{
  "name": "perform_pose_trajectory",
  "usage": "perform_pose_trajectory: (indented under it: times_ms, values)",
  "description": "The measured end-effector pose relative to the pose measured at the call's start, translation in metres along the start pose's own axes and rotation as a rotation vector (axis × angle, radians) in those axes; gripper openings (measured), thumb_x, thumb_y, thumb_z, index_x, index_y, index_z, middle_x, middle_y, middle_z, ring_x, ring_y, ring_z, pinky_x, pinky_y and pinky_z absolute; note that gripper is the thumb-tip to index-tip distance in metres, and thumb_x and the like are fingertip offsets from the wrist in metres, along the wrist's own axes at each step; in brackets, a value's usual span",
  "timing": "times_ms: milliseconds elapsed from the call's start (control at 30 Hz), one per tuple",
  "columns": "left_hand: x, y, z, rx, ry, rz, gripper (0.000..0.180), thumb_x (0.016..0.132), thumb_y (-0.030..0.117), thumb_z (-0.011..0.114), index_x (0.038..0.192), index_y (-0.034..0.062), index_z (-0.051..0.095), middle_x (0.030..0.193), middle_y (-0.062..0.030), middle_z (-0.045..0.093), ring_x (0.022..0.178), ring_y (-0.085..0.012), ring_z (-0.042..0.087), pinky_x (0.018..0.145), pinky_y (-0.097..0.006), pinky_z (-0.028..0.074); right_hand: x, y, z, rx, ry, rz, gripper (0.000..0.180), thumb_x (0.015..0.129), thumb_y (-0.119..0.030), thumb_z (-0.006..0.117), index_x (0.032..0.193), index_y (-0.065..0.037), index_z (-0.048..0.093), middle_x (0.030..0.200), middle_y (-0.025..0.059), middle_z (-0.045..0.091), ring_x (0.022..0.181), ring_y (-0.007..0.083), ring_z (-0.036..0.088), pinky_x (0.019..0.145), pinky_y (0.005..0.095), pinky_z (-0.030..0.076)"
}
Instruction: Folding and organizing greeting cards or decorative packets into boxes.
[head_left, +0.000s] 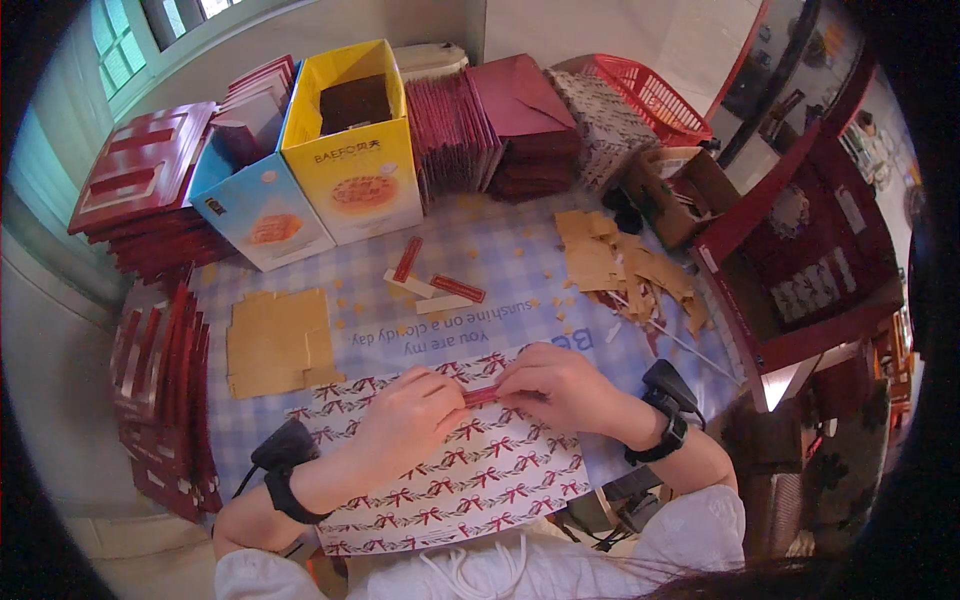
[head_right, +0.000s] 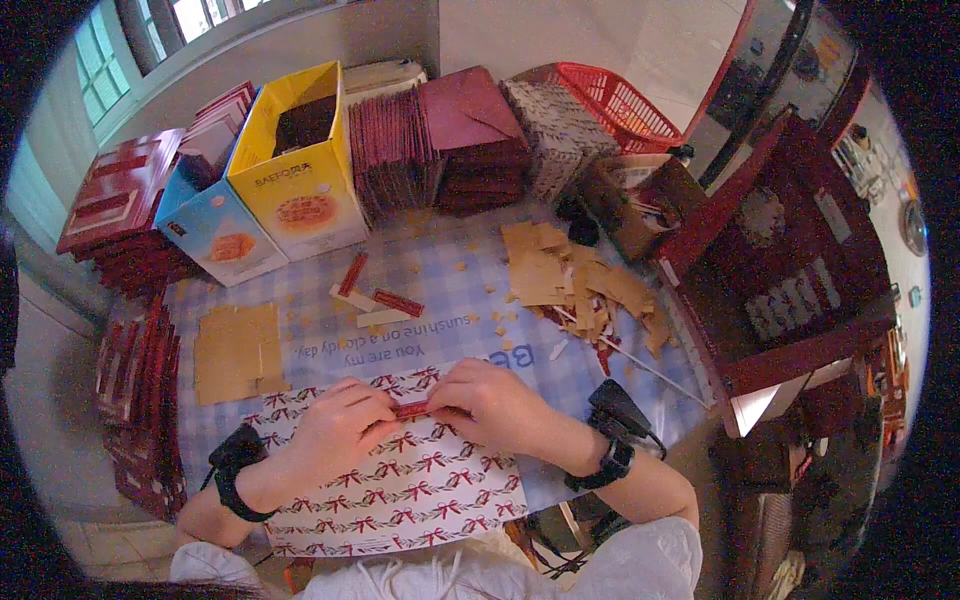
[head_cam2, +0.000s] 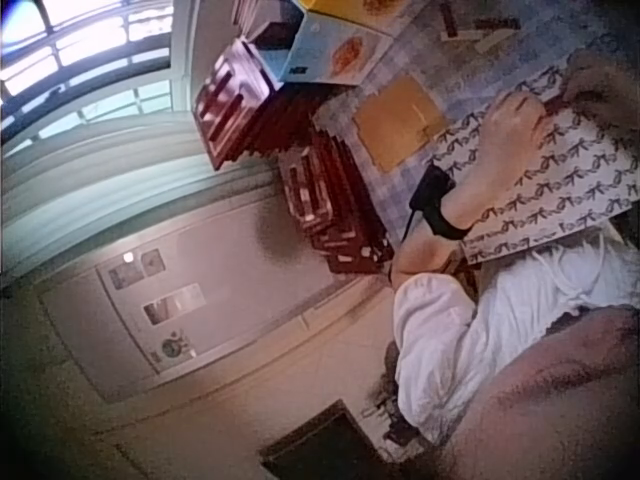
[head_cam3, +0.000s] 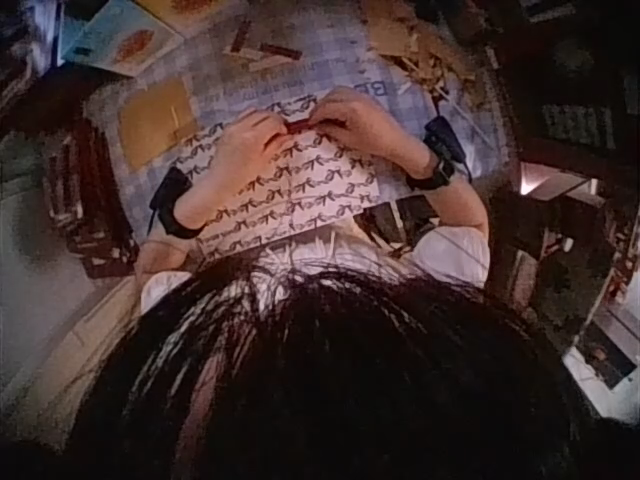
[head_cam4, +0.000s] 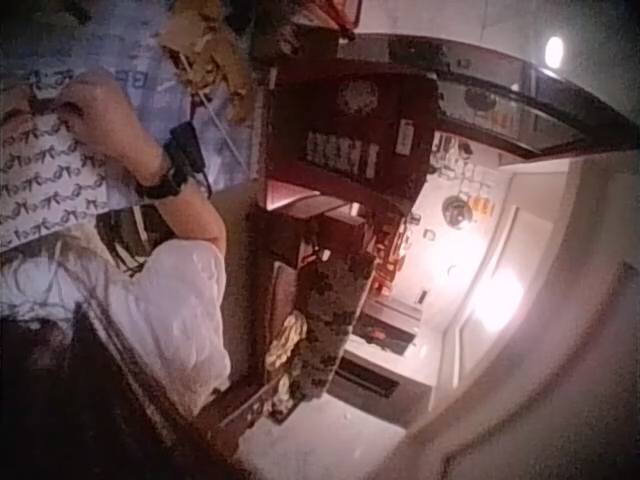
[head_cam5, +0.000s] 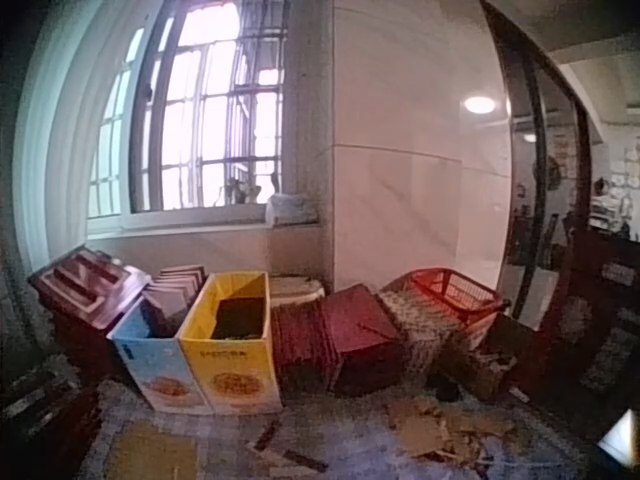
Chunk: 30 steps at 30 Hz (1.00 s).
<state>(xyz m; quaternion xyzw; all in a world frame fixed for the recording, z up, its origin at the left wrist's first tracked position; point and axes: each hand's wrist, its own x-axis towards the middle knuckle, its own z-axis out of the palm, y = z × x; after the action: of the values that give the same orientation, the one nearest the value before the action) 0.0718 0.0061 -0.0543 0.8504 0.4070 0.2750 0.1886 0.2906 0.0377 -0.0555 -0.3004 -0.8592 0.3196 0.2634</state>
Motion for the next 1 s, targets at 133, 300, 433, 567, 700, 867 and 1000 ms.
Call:
perform_pose_trajectory:
  times_ms: [133, 300, 433, 567, 700, 867, 1000]
  values:
    - [0.0013, 0.0015, -0.0004, 0.01, -0.018, 0.009, 0.015, 0.069, 0.014, 0.07, 0.072, 0.0024, 0.06, 0.079, -0.006, 0.06, 0.078, -0.0243, 0.057, 0.07, -0.034, 0.047, -0.0015, -0.0002, -0.0004, 0.001, 0.007, 0.01, 0.009, 0.07, -0.005, 0.065, 0.079, -0.004, 0.063, 0.082, 0.0063, 0.062, 0.081, 0.0249, 0.057, 0.073, 0.035, 0.046]
    - [-0.0004, -0.0011, -0.0009, 0.043, -0.047, 0.018, 0.016, 0.072, 0.017, 0.066, 0.077, 0.0042, 0.057, 0.08, -0.0054, 0.057, 0.081, -0.022, 0.055, 0.073, -0.031, 0.046, 0.0001, -0.0001, -0.0001, -0.007, 0.003, 0.001, 0.009, 0.07, -0.005, 0.065, 0.079, -0.005, 0.063, 0.083, 0.0063, 0.062, 0.082, 0.0248, 0.057, 0.073, 0.0348, 0.046]
    - [0.0008, -0.0001, 0.0018, -0.002, -0.003, -0.025, 0.016, 0.07, 0.015, 0.069, 0.072, 0.0025, 0.059, 0.078, -0.0066, 0.059, 0.078, -0.0252, 0.057, 0.07, -0.034, 0.047, -0.0005, -0.0001, -0.0011, -0.012, 0.001, 0.004, 0.009, 0.07, -0.005, 0.065, 0.078, -0.005, 0.063, 0.083, 0.0065, 0.062, 0.082, 0.025, 0.057, 0.073, 0.0347, 0.046]
    - [-0.0003, -0.0019, 0.0011, 0.001, -0.021, -0.009, 0.016, 0.071, 0.015, 0.068, 0.075, 0.0031, 0.058, 0.078, -0.0068, 0.058, 0.079, -0.0243, 0.056, 0.071, -0.033, 0.046, -0.0018, 0.0009, -0.0006, -0.017, -0.002, 0.012, 0.009, 0.07, -0.006, 0.065, 0.079, -0.005, 0.063, 0.083, 0.0068, 0.062, 0.082, 0.0251, 0.057, 0.073, 0.035, 0.046]
    - [-0.0007, -0.0025, 0.0006, 0.023, -0.028, 0.021, 0.017, 0.072, 0.016, 0.066, 0.077, 0.0037, 0.056, 0.078, -0.0069, 0.056, 0.079, -0.0231, 0.055, 0.072, -0.032, 0.046, -0.001, 0.0001, -0.0008, -0.035, -0.002, -0.01, 0.009, 0.07, -0.006, 0.065, 0.079, -0.005, 0.063, 0.082, 0.0072, 0.062, 0.082, 0.0254, 0.057, 0.072, 0.0352, 0.046]
    - [0.0004, -0.0017, -0.0004, 0.038, -0.024, 0.044, 0.016, 0.073, 0.016, 0.066, 0.077, 0.0035, 0.056, 0.078, -0.0068, 0.056, 0.079, -0.023, 0.055, 0.072, -0.032, 0.046, -0.0011, 0.0001, -0.0013, -0.045, -0.006, -0.008, 0.009, 0.07, -0.006, 0.065, 0.079, -0.005, 0.063, 0.082, 0.0072, 0.062, 0.082, 0.0255, 0.057, 0.072, 0.0353, 0.046]
    - [0.001, 0.0, -0.0002, 0.002, -0.026, -0.015, 0.014, 0.07, 0.012, 0.068, 0.074, 0.0016, 0.059, 0.079, -0.0077, 0.06, 0.079, -0.0253, 0.057, 0.071, -0.034, 0.047, -0.0014, 0.0002, -0.0005, -0.043, 0.003, -0.005, 0.009, 0.07, -0.006, 0.065, 0.079, -0.005, 0.063, 0.082, 0.0071, 0.062, 0.082, 0.0258, 0.057, 0.073, 0.0356, 0.046]
